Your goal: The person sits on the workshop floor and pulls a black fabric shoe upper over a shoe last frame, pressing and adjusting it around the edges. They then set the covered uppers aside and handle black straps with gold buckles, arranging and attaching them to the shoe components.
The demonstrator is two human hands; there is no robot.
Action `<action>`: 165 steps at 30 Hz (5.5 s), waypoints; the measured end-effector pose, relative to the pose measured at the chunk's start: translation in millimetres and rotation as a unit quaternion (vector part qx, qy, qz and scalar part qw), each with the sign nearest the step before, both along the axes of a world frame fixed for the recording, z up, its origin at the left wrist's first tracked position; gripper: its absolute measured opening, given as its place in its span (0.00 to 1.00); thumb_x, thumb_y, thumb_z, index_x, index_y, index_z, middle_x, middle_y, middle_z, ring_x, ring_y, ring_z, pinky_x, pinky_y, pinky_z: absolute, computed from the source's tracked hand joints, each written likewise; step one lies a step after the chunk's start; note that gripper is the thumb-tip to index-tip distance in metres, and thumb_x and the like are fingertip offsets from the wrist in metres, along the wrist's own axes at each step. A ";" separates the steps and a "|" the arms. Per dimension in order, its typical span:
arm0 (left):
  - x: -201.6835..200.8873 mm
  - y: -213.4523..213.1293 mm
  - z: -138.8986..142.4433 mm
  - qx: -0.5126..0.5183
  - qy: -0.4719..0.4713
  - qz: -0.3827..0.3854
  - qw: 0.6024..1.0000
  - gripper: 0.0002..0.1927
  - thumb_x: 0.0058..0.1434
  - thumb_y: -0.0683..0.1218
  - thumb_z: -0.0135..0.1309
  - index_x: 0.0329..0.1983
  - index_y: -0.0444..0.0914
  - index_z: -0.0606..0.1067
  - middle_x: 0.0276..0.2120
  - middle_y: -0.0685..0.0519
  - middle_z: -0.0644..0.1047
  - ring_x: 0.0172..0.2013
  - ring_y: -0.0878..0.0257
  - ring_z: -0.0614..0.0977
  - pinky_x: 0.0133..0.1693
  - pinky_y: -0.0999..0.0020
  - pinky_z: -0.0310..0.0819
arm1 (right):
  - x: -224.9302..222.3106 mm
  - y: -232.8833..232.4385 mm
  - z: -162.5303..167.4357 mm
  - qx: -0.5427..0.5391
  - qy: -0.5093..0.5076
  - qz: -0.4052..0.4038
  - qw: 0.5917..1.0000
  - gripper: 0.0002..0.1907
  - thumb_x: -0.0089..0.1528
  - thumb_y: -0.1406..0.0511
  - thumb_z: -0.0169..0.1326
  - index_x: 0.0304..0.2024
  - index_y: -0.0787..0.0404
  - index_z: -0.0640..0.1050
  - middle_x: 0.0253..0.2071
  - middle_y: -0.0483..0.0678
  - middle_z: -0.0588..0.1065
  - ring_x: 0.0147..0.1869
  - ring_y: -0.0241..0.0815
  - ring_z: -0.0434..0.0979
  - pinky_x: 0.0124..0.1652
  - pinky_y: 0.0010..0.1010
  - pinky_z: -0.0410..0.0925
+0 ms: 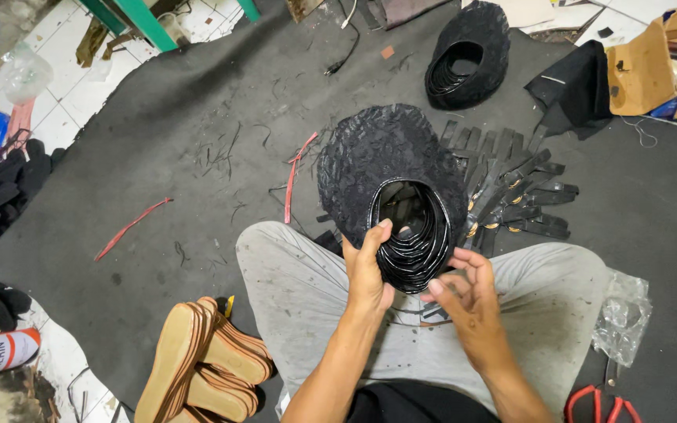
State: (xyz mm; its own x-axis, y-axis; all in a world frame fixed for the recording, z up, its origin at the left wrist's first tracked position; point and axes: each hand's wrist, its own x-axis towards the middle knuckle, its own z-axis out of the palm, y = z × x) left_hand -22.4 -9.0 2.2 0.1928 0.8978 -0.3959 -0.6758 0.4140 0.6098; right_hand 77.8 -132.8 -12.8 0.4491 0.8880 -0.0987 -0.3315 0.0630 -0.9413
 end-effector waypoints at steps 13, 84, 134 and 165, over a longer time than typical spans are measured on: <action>9.1 -19.0 -2.8 0.088 0.025 0.038 0.995 0.37 0.55 0.35 0.57 0.68 0.42 0.61 0.51 0.52 0.74 0.46 0.64 0.79 0.49 0.70 0.77 | 4.3 4.0 -17.1 -0.030 -0.061 -0.015 0.998 0.33 0.62 0.79 0.46 0.67 0.64 0.52 0.64 0.55 0.65 0.55 0.45 0.77 0.46 0.30 0.73; -8.5 -23.5 2.8 0.079 0.058 -0.028 0.995 0.39 0.55 0.35 0.57 0.69 0.41 0.58 0.54 0.45 0.73 0.48 0.55 0.81 0.47 0.63 0.80 | -16.4 -13.0 31.6 -0.009 -0.522 -0.061 0.850 0.19 0.57 0.75 0.56 0.51 0.61 0.77 0.46 0.52 0.68 0.46 0.47 0.72 0.45 0.33 0.68; -11.1 -26.2 8.4 0.086 0.052 -0.026 0.995 0.38 0.54 0.34 0.58 0.67 0.43 0.59 0.50 0.50 0.75 0.45 0.62 0.81 0.43 0.71 0.79 | -15.7 -22.0 35.1 0.025 -0.545 -0.081 0.834 0.25 0.54 0.80 0.53 0.52 0.58 0.78 0.43 0.50 0.69 0.41 0.43 0.72 0.41 0.33 0.68; -3.0 -51.2 -20.8 0.180 0.112 -0.242 0.947 0.39 0.59 0.36 0.59 0.71 0.37 0.54 0.59 0.47 0.72 0.58 0.60 0.76 0.57 0.72 0.73 | 20.8 -22.7 0.8 -0.191 -0.233 -0.017 0.953 0.40 0.50 0.61 0.69 0.63 0.63 0.70 0.55 0.54 0.78 0.60 0.49 0.77 0.59 0.36 0.68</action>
State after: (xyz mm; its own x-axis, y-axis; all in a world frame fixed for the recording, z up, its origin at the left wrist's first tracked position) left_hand -25.4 -60.1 -18.6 0.5641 0.8098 -0.1615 -0.2961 0.3809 0.8759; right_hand 98.6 -155.5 -12.0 0.5503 0.8119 -0.1949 0.1246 -0.3106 -0.9423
